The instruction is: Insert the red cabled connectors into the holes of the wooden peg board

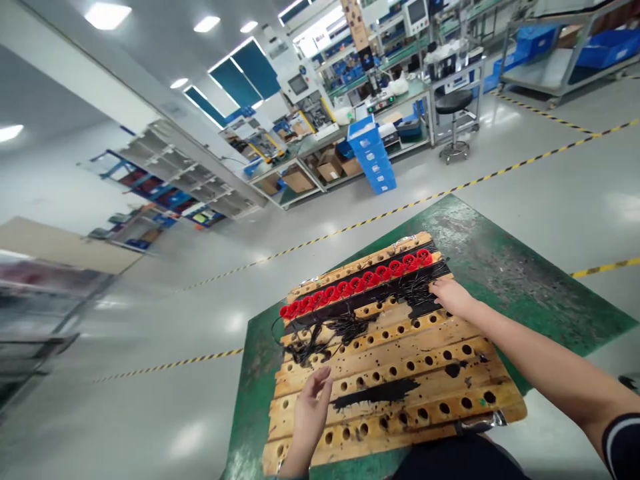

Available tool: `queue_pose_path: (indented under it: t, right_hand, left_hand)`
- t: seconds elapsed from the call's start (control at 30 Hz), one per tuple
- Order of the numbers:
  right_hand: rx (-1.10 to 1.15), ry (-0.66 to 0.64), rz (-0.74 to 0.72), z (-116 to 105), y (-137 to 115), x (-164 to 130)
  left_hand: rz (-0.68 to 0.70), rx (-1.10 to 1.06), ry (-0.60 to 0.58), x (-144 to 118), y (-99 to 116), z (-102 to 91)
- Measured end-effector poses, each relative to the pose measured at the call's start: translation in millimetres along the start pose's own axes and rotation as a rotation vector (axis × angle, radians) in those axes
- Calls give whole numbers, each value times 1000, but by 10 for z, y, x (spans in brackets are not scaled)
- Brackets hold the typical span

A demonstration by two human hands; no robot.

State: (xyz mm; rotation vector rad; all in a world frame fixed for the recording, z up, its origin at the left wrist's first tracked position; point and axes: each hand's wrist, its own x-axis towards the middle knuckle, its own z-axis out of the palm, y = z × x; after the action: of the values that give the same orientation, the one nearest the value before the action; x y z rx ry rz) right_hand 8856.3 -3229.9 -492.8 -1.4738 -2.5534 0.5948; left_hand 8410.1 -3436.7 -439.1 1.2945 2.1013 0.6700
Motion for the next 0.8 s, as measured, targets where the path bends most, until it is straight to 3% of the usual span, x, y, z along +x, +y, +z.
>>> queue_pose_path:
  t: [0.07, 0.13, 0.23, 0.37, 0.5, 0.63, 0.7, 0.8]
  right_hand:
    - [-12, 2, -31, 38, -63, 64]
    - [-28, 9, -33, 89, -131, 102]
    - [-46, 76, 66, 152, -258, 32]
    - [7, 318, 305, 239, -587, -419]
    - [145, 555, 420, 593, -1152, -1186]
    - [245, 722, 628, 1179, -1579, -2261]
    - [247, 752, 813, 1458, -1621, -2846]
    - [114, 843, 1013, 1727, -1754, -3692]
  left_hand:
    - [-109, -21, 51, -182, -415, -90]
    - [-170, -57, 69, -280, -683, -180]
    - [-182, -81, 65, -277, -866, -351]
    - [-166, 77, 83, 16, -962, -680]
    - [-64, 228, 95, 654, -975, -957]
    - [398, 379, 103, 1333, -807, -1125]
    - [423, 498, 132, 1693, -732, -1158]
    - [468, 678, 54, 2156, -663, -1113]
